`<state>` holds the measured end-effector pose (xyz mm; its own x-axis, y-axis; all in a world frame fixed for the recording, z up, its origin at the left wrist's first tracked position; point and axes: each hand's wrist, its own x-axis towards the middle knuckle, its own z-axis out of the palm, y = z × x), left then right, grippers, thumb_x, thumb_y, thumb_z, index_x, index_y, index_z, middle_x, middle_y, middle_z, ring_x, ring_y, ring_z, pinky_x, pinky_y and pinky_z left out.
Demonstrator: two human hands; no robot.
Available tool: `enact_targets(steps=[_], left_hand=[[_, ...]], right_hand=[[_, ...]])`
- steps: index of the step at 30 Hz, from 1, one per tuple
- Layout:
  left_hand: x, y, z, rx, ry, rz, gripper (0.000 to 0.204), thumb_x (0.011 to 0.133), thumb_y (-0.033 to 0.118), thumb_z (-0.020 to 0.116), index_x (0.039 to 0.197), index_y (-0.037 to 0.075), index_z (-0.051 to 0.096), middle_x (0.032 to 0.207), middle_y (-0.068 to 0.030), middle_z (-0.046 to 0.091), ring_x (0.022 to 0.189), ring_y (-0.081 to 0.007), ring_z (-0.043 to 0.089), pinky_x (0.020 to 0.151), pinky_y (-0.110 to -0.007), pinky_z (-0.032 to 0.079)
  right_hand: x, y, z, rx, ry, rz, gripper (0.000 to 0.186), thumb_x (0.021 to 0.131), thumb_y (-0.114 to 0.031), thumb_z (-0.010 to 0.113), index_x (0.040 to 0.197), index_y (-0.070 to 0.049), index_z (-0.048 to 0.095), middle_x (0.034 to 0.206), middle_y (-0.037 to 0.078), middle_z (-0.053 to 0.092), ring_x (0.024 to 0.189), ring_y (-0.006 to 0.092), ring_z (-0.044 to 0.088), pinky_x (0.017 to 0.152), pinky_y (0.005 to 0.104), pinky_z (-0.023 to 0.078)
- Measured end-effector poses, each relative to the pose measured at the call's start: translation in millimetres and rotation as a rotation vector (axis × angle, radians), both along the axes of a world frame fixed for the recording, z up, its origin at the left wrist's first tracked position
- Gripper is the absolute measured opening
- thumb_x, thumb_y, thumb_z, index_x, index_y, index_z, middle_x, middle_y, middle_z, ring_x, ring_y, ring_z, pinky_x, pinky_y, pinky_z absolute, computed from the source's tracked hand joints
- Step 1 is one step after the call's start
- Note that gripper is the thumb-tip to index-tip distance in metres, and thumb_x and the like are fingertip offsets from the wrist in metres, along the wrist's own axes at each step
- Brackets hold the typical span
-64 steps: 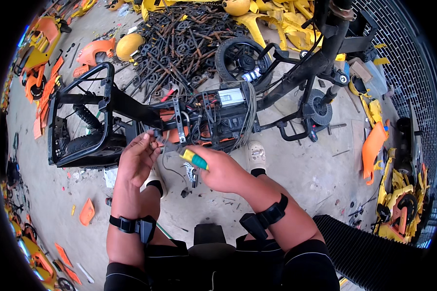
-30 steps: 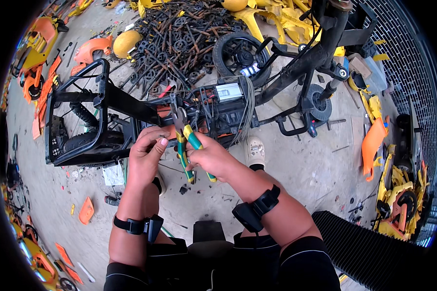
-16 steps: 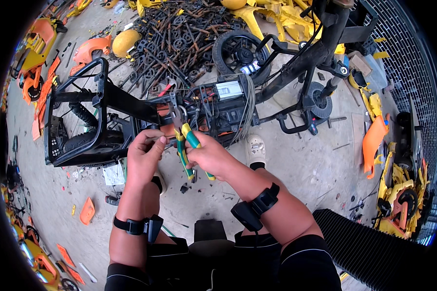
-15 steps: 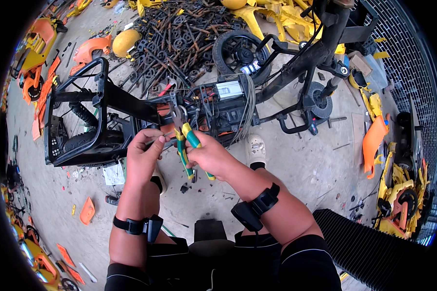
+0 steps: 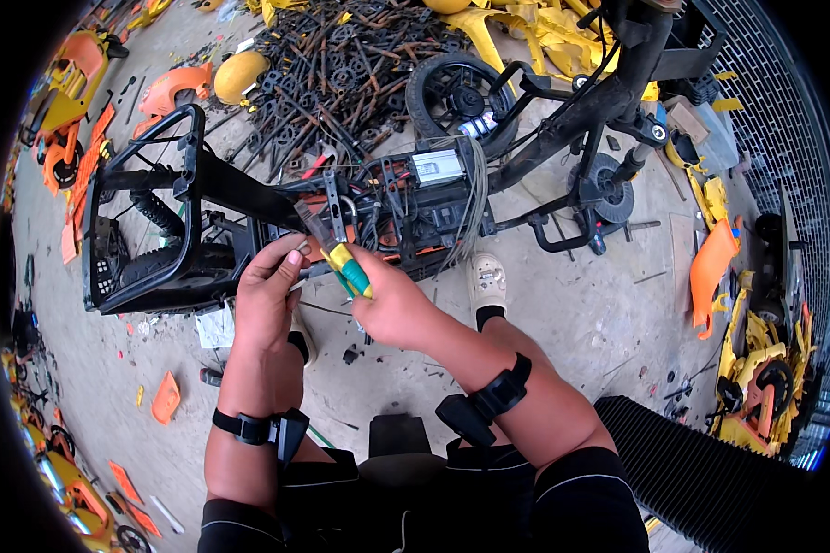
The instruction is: The person works on the wiring and internal components of an electric scooter frame by hand and using pliers, removing small parts and adjusting connections amidst a large pile of scooter components.
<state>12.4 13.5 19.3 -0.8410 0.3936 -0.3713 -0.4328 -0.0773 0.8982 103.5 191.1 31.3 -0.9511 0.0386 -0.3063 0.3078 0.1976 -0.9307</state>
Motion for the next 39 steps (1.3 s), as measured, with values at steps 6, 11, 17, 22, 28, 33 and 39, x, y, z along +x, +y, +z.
enact_targets(steps=[6,11,17,22,28,33,39], left_hand=[[1,4,-1,0.081,0.023,-0.003,0.023,0.102,0.016,0.061,0.121,0.005,0.066,0.105,-0.0026,0.072,0.078,-0.0035,0.057,0.056,-0.017,0.038],[2,8,-4,0.066,0.157,-0.018,0.023,0.102,0.013,0.061,0.12,0.001,0.066,0.105,-0.0056,0.071,0.092,-0.0108,0.064,0.077,-0.023,0.051],[7,12,-2,-0.066,0.319,-0.023,0.02,0.099,0.009,0.066,0.114,-0.003,0.069,0.1,-0.0074,0.073,0.092,-0.01,0.066,0.082,-0.024,0.052],[10,12,-2,-0.162,0.382,-0.001,0.019,0.098,0.01,0.067,0.111,-0.003,0.07,0.091,-0.0056,0.073,0.084,-0.0083,0.065,0.077,-0.023,0.052],[12,10,1,-0.164,0.35,-0.014,0.014,0.097,0.01,0.067,0.101,-0.003,0.069,0.081,-0.0013,0.068,0.074,-0.0048,0.058,0.068,-0.021,0.047],[12,12,4,-0.174,0.329,-0.009,0.016,0.098,0.016,0.067,0.1,0.001,0.069,0.079,-0.0006,0.067,0.07,-0.0036,0.057,0.06,-0.02,0.042],[12,11,4,-0.179,0.337,-0.01,0.016,0.099,0.018,0.067,0.102,0.002,0.069,0.08,-0.0012,0.069,0.068,-0.0033,0.057,0.056,-0.019,0.041]], right_hand=[[2,-4,-4,0.037,0.095,0.011,0.072,0.083,0.001,0.053,0.151,-0.006,0.033,0.13,0.029,0.054,0.121,0.0445,0.055,0.101,0.0444,0.045],[1,-2,-5,0.07,0.078,0.023,0.073,0.082,0.002,0.053,0.152,-0.007,0.032,0.134,0.029,0.051,0.125,0.0448,0.053,0.101,0.0447,0.045],[2,-1,-6,0.018,0.069,0.026,0.073,0.082,0.002,0.052,0.152,-0.005,0.031,0.134,0.029,0.051,0.124,0.0448,0.053,0.102,0.0448,0.044],[3,-3,-6,0.052,0.083,0.046,0.074,0.082,0.002,0.052,0.153,-0.005,0.03,0.136,0.029,0.049,0.127,0.0442,0.051,0.104,0.0445,0.043],[2,-5,-8,0.033,0.052,0.055,0.074,0.082,0.002,0.052,0.153,-0.005,0.03,0.138,0.028,0.048,0.128,0.0441,0.05,0.105,0.0442,0.043],[2,-6,-8,0.019,0.043,0.055,0.074,0.082,0.003,0.051,0.153,-0.005,0.03,0.14,0.027,0.047,0.129,0.0438,0.049,0.105,0.0438,0.042],[1,-7,-5,0.073,0.041,0.065,0.074,0.083,0.003,0.052,0.153,-0.004,0.029,0.141,0.027,0.046,0.131,0.0437,0.048,0.106,0.0441,0.042]])
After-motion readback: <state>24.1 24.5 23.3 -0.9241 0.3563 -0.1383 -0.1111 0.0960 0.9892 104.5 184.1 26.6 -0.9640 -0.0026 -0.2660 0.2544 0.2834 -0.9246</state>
